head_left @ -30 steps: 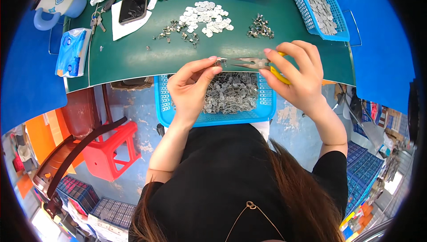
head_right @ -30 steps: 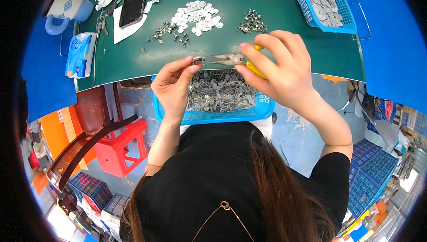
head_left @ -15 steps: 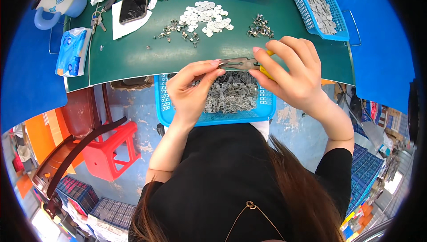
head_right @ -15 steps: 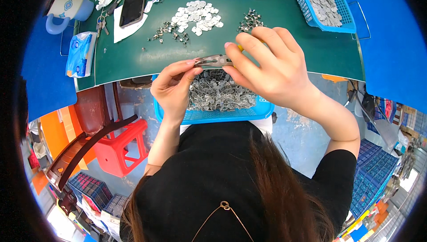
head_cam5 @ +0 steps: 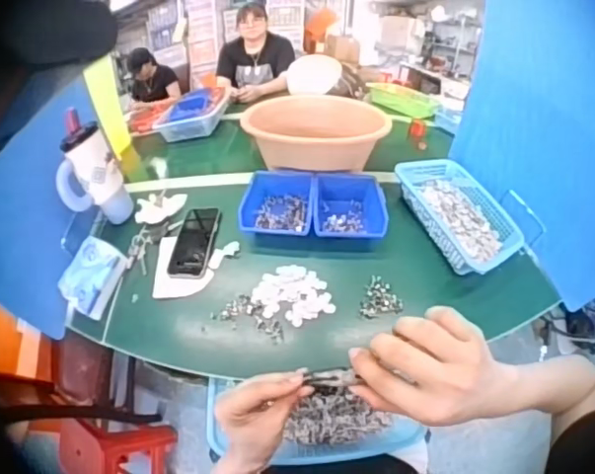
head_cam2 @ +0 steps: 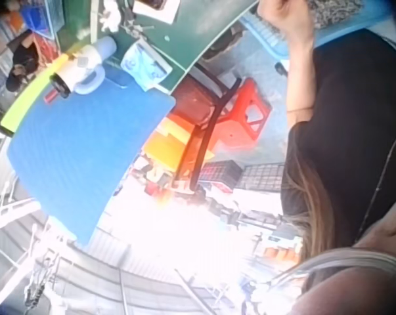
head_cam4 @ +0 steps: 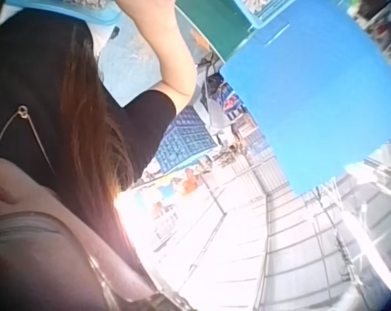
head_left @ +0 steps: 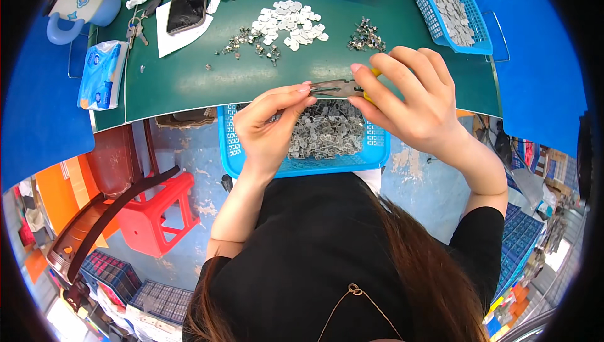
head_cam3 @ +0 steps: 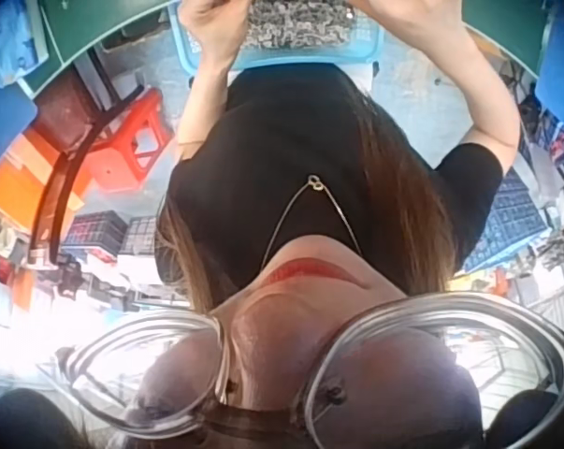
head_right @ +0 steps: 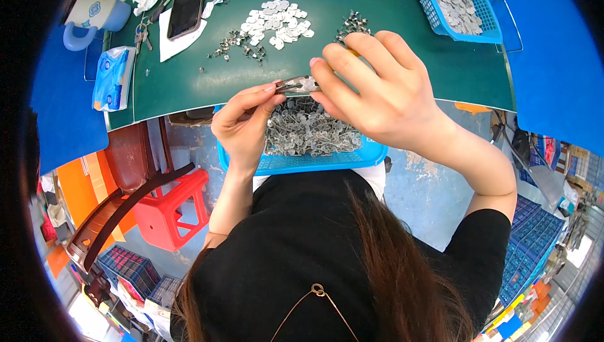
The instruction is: Assemble small electronic components by attaching metal clips to grey base pieces using needle-nose pliers.
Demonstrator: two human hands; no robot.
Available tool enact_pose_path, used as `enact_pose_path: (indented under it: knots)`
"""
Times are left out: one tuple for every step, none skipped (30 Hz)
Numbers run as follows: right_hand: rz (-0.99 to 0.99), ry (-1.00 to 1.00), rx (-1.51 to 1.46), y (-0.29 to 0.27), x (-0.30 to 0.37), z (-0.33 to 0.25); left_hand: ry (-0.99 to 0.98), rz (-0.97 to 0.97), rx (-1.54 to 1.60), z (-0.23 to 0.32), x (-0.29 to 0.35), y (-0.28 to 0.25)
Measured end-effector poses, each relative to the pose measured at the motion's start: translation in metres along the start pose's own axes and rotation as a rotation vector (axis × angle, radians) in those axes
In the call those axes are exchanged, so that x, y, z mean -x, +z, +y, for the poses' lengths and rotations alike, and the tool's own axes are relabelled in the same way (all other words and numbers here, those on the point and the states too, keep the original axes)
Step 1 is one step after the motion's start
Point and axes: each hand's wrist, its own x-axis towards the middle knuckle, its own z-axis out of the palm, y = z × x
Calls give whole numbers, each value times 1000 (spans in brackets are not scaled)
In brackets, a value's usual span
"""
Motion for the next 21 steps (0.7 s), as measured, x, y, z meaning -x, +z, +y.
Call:
enact_pose_path:
  knots:
    - [1,1,-1,0,0,-1,-1,-2,7,0,0,0]
    - [-6,-9,14,0,0,-2,-1,-4,7,0,1,0]
    - [-13,-19,28,0,0,-2,8,-11,-10,-1,1,0]
    - [-13,-17,30,0,-1,-3,17,-17,-27,-1,1,0]
    - [-15,-17,20,1,-1,-3,17,-19,-27,0,1,0]
    - [-18,-17,10,1,-1,-4,24,-21,-28,1,1,0]
    - [-17,-16,10,1,-2,-4,31,-24,-28,1,1,1]
    - [-32,-20,3,1,-2,-4,31,-24,-29,1,1,1]
    - [-47,-23,-3,2,-3,-3,38,-17,-41,1,2,2]
    - [-46,-23,-4,2,-3,-3,46,-9,-54,1,2,2]
    - [-70,-9,-22,2,-3,-2,46,-9,-54,0,2,3]
    - [-94,5,-41,2,-3,-2,60,-4,-72,-2,2,3]
    - [-93,5,-42,3,-3,-2,73,2,-91,-4,2,3]
    - [-112,17,-51,4,-2,-2,74,2,-91,-4,3,5]
    - [-130,29,-61,5,-1,-2,50,27,-86,-4,4,6]
    - [-130,30,-61,5,-1,-2,26,52,-82,-4,4,7]
    - [-124,40,-64,5,-1,-3,26,51,-82,-4,4,8]
    - [-118,51,-67,5,-1,-3,41,68,-69,-4,3,9]
    - [-118,52,-67,5,-2,-4,57,85,-56,-4,3,10]
    - [-129,52,-66,4,-3,-4,57,85,-58,-4,3,10]
    - [-140,52,-64,3,-3,-4,62,83,-64,-5,4,9]
